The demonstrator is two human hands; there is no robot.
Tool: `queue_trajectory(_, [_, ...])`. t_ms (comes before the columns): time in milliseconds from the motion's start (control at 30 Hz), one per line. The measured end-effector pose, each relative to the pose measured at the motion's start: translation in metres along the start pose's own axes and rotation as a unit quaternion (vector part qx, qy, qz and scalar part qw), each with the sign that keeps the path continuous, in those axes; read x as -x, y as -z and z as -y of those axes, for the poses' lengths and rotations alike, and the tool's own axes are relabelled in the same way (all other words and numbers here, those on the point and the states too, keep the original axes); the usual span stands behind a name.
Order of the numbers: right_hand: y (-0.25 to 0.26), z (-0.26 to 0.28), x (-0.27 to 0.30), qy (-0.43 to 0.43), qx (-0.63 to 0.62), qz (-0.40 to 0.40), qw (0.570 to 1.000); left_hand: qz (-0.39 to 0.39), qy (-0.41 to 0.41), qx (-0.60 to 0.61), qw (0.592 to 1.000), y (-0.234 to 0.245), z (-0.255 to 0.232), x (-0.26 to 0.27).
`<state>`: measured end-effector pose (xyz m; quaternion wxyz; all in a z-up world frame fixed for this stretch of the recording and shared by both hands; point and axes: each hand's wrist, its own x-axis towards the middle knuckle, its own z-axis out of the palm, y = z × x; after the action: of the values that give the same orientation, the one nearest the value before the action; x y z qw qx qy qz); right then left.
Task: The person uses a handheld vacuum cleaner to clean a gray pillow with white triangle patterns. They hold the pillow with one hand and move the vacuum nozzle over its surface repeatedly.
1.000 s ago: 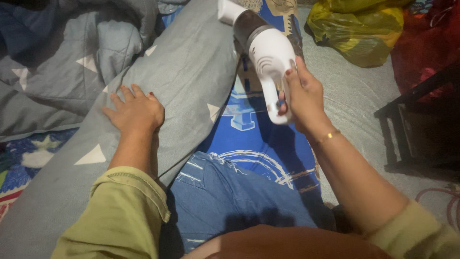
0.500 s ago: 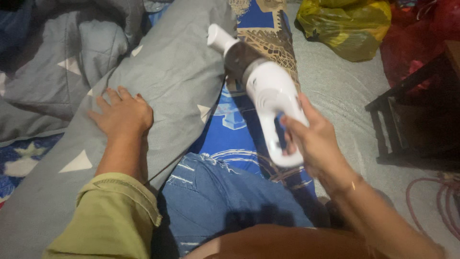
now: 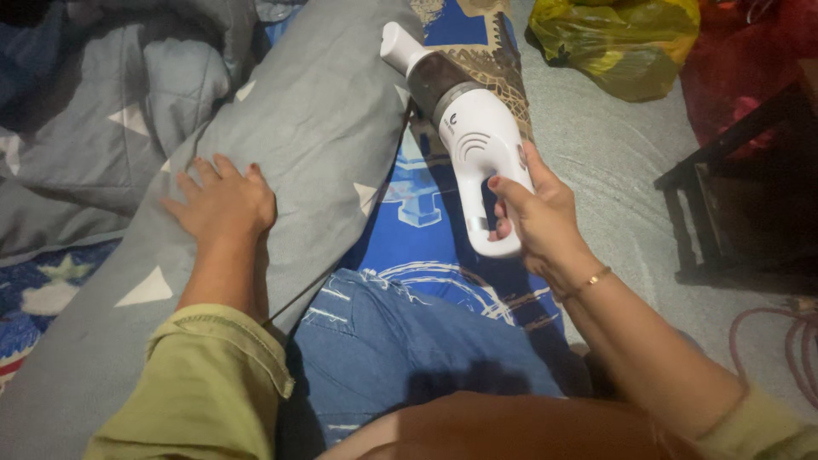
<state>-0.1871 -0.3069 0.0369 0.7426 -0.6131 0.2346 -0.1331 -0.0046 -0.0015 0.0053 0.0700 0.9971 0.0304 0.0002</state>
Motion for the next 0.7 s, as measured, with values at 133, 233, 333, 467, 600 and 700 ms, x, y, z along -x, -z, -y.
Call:
queue_trajectory(133, [0.016,0.001,0.025,-0.016,0.001,0.022,1.0,0.017,0.015,0.017,1.0,0.008,-0.006,0.005])
queue_trajectory(233, [0.033,-0.006,0.055,-0.08,0.04,-0.003,0.996,0.017,0.019,0.011,1.0,0.009,-0.006,0.005])
queue_trajectory(333, [0.052,-0.021,0.088,-0.078,0.055,0.003,0.995,0.019,0.018,0.006,1.0,0.008,-0.005,0.004])
queue_trajectory(467, [0.068,-0.044,0.097,-0.076,0.072,-0.003,0.994,0.027,0.021,0.006,0.999,0.007,-0.005,0.001])
queue_trajectory(600, [0.059,-0.05,0.088,-0.054,0.046,0.022,0.997,0.027,0.019,0.005,0.999,0.009,-0.004,0.002])
queue_trajectory(700, [0.04,-0.043,0.07,-0.051,0.032,0.007,0.998,0.025,0.019,0.006,0.999,0.009,-0.005,0.003])
